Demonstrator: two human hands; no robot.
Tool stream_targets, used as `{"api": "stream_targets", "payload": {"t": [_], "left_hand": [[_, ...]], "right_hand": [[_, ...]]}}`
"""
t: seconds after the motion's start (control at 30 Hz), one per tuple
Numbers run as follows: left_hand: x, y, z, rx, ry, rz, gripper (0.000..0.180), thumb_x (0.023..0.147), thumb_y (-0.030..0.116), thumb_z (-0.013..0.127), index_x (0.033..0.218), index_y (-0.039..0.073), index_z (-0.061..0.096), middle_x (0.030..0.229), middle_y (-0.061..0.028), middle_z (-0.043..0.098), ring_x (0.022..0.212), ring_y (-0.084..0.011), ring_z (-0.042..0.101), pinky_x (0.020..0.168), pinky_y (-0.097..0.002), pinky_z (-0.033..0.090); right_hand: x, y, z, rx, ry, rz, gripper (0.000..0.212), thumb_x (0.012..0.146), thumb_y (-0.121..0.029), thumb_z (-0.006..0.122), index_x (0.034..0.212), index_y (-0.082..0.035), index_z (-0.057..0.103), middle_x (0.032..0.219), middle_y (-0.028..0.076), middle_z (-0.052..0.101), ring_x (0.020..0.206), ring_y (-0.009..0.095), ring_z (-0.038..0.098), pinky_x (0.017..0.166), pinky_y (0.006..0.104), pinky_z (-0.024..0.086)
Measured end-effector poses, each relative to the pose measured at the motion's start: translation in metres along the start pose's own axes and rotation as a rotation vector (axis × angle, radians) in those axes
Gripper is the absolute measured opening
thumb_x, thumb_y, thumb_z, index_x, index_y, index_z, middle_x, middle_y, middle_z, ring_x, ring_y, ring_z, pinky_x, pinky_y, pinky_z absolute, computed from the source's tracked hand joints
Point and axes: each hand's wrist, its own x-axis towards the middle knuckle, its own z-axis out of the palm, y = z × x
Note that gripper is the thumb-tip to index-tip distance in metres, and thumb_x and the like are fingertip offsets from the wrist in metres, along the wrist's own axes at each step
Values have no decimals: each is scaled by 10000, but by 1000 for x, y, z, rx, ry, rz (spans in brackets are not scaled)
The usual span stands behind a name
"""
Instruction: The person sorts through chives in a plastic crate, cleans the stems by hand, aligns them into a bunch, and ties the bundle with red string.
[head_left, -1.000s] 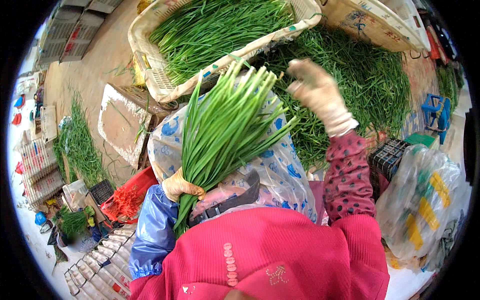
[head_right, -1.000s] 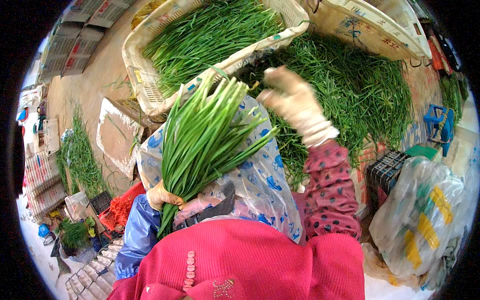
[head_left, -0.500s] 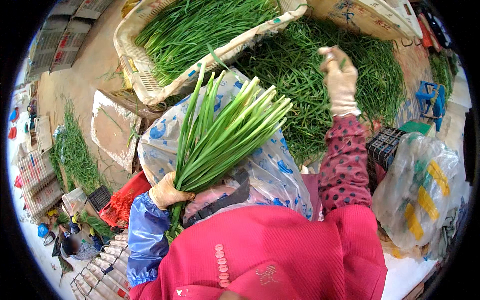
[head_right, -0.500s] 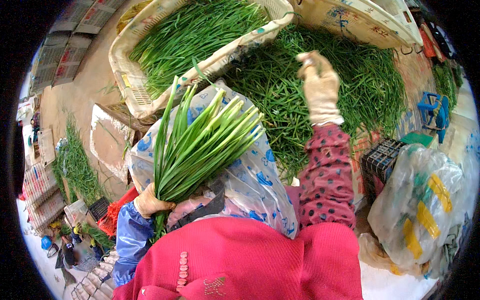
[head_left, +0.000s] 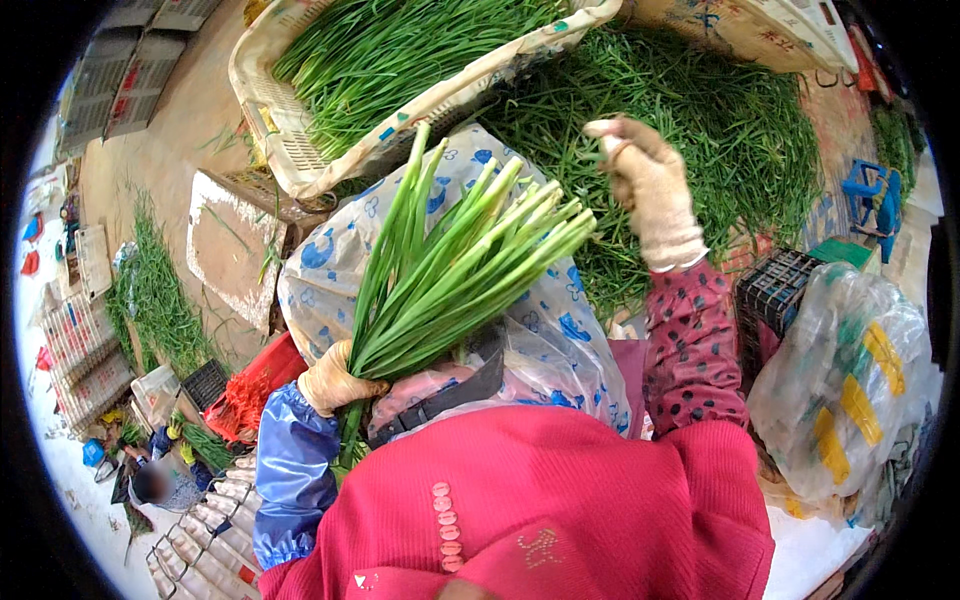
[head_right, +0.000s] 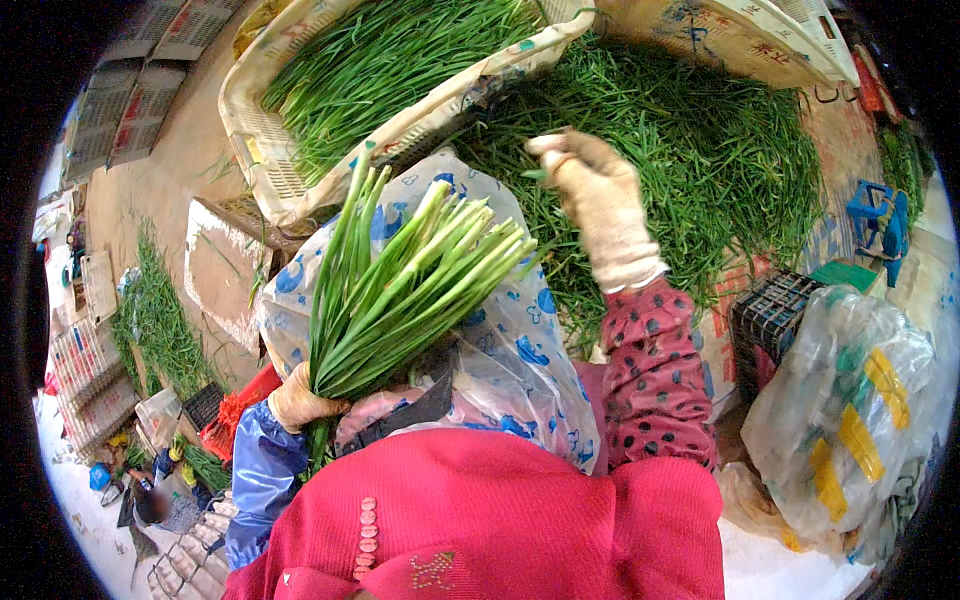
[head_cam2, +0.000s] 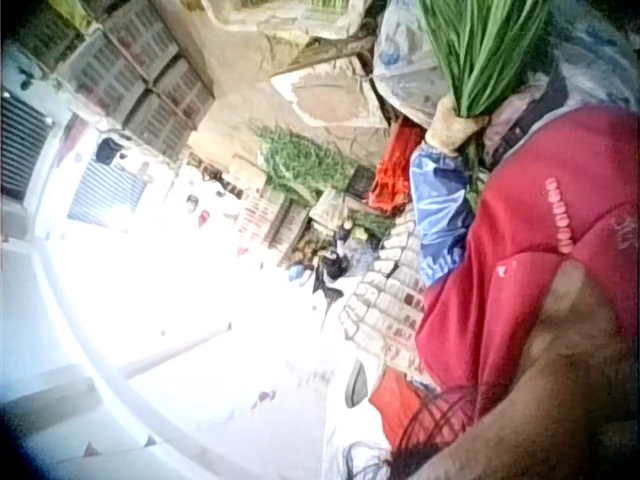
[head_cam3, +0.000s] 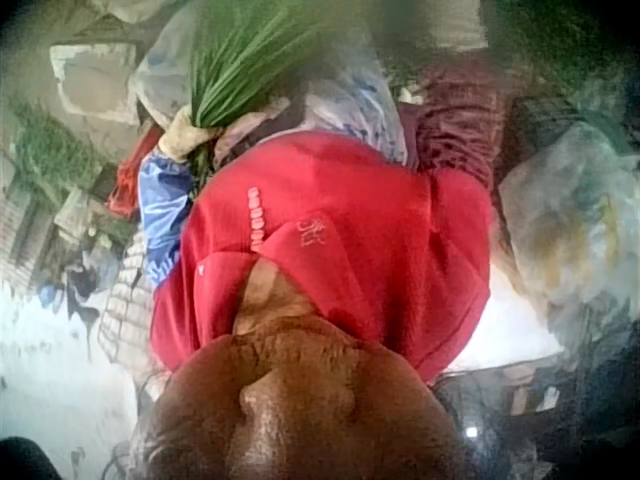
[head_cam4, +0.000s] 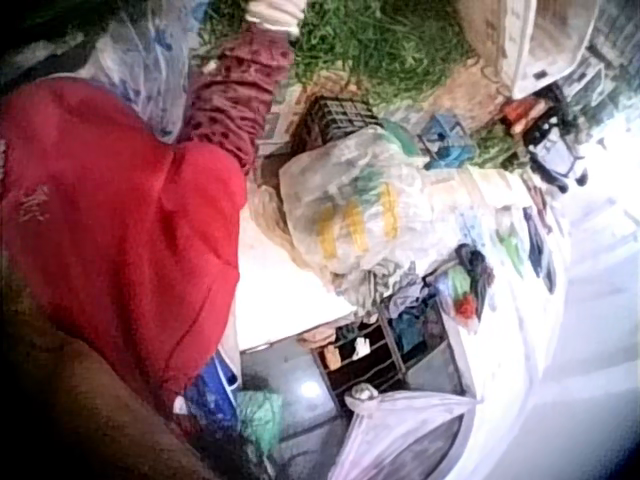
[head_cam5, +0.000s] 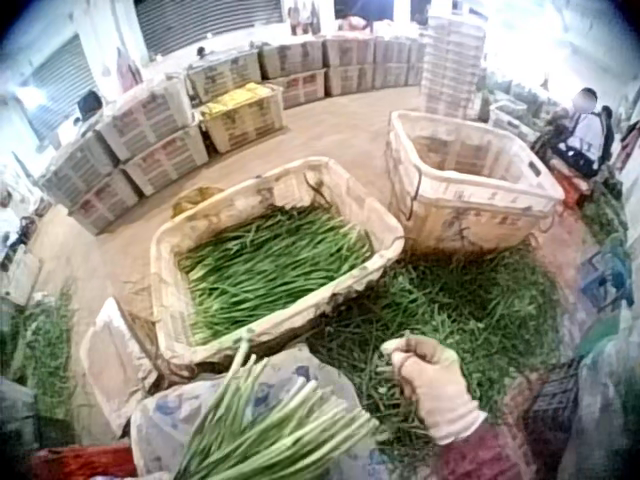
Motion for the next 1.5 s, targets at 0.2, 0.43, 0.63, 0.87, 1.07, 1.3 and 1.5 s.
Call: {"api": "stream_targets", "payload": {"t": [0.2, 0.43, 0.63, 0.87, 1.07, 1.3, 1.5], "left_hand": [[1, -8, -1, 66, 31, -13, 403, 714, -61, 711, 1099, 49, 661, 1028, -8, 688, 937, -109, 609, 839, -294, 488], [4, 3, 12, 163, 9, 88, 435, 768, -77, 648, 1183, 49, 603, 1100, -9, 658, 1002, -98, 582, 890, -274, 458], [-1, -3, 15, 297, 82, 237, 438, 785, -70, 668, 1200, 51, 601, 1154, -47, 648, 1066, -134, 578, 942, -295, 438], [4, 14, 25, 378, 29, 348, 514, 865, -51, 574, 1354, 90, 500, 1433, -107, 444, 1296, -219, 446, 1048, -297, 353], [5, 8, 19, 341, 26, 308, 527, 822, -57, 609, 1321, 96, 532, 1420, -136, 457, 1298, -253, 450, 1045, -305, 361], [2, -2, 17, 449, 76, 249, 580, 767, -30, 679, 1314, 106, 540, 1310, -116, 565, 1188, -235, 554, 982, -296, 420], [5, 8, 24, 446, 117, 243, 497, 777, -44, 652, 1250, 88, 571, 1164, -79, 632, 1034, -171, 598, 908, -294, 454]], "right_hand": [[6, -27, 15, -160, -520, -61, 339, 810, -106, 693, 1126, -6, 619, 1063, 98, 604, 819, 127, 575, 748, 277, 482], [10, 8, 39, -199, -803, -86, 535, 748, -212, 769, 1183, 24, 564, 1022, 54, 634, 998, 140, 554, 910, 265, 431], [-14, 4, 40, -122, -541, 160, 281, 777, -132, 656, 1033, -18, 662, 830, 21, 664, 746, 88, 593, 729, 257, 496], [11, -17, -2, -292, -131, -53, 195, 823, -83, 609, 979, 2, 690, 989, 83, 674, 858, 146, 607, 798, 262, 485], [21, -45, 40, -903, -866, -361, 445, 686, -116, 709, 1119, -34, 648, 1339, 177, 519, 1202, 291, 524, 987, 343, 419], [19, -24, 52, -695, -601, -661, 291, 716, 25, 672, 1001, -32, 651, 932, 101, 675, 838, 215, 642, 741, 323, 519], [13, -94, 10, -285, 256, -701, 120, 852, -104, 637, 952, -38, 642, 824, 30, 649, 747, 119, 608, 694, 247, 509]]}}
